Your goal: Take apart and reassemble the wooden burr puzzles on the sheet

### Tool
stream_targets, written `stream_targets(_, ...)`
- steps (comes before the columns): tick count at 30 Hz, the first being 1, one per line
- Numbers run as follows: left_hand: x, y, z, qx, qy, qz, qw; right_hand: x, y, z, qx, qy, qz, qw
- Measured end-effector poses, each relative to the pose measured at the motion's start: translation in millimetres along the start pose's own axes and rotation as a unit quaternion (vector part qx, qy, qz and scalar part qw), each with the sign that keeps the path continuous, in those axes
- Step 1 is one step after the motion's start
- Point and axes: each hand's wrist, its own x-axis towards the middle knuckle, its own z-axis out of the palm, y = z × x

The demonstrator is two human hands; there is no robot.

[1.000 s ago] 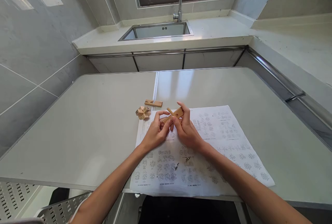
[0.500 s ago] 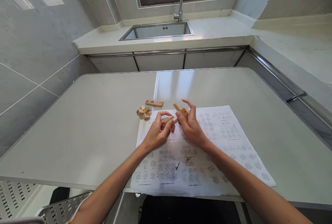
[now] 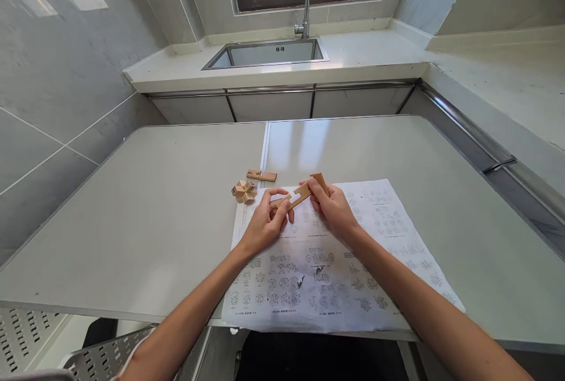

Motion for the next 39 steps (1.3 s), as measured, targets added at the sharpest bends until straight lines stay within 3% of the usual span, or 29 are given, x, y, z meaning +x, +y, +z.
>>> stream_targets(3,0,-2,-0.7,0.042,0.015,0.019,0.999,0,3,2,-0.03,0.0,-0.013,0.999)
stream_targets(6,-1,-5,-1.7,0.137,0.076,0.071,0.985,3,6,1,-0.012,0.039,-0.021,0.999)
stream_targets(11,1,-11,-1.8,0.29,0.101,0.146,0.94,7,3,-6,-0.075,0.128,-0.058,0.987)
stream_targets(15,8,-18,-0.1,0.38,0.118,0.206,0.894,9,2,-12,-0.178,0.116,-0.082,0.974)
stream_targets(18,13,-24,0.5,0.419,0.116,0.206,0.877,11,5,-11,-0.268,0.084,-0.098,0.955)
stream_targets(23,27,-31,0.6,0.452,0.093,0.194,0.866,10,9,-7,-0.424,0.056,-0.119,0.896)
stream_targets(31,72,-37,-1.5,0.486,0.124,0.148,0.852,10,9,-7,-0.509,0.038,-0.126,0.85)
stream_targets(35,63,-30,-3.7,0.492,0.076,0.195,0.845,13,10,-9,-0.528,0.044,-0.118,0.84)
stream_targets(39,31,-18,-5.9,0.463,0.032,0.212,0.86,14,9,-11,-0.544,0.034,-0.108,0.831)
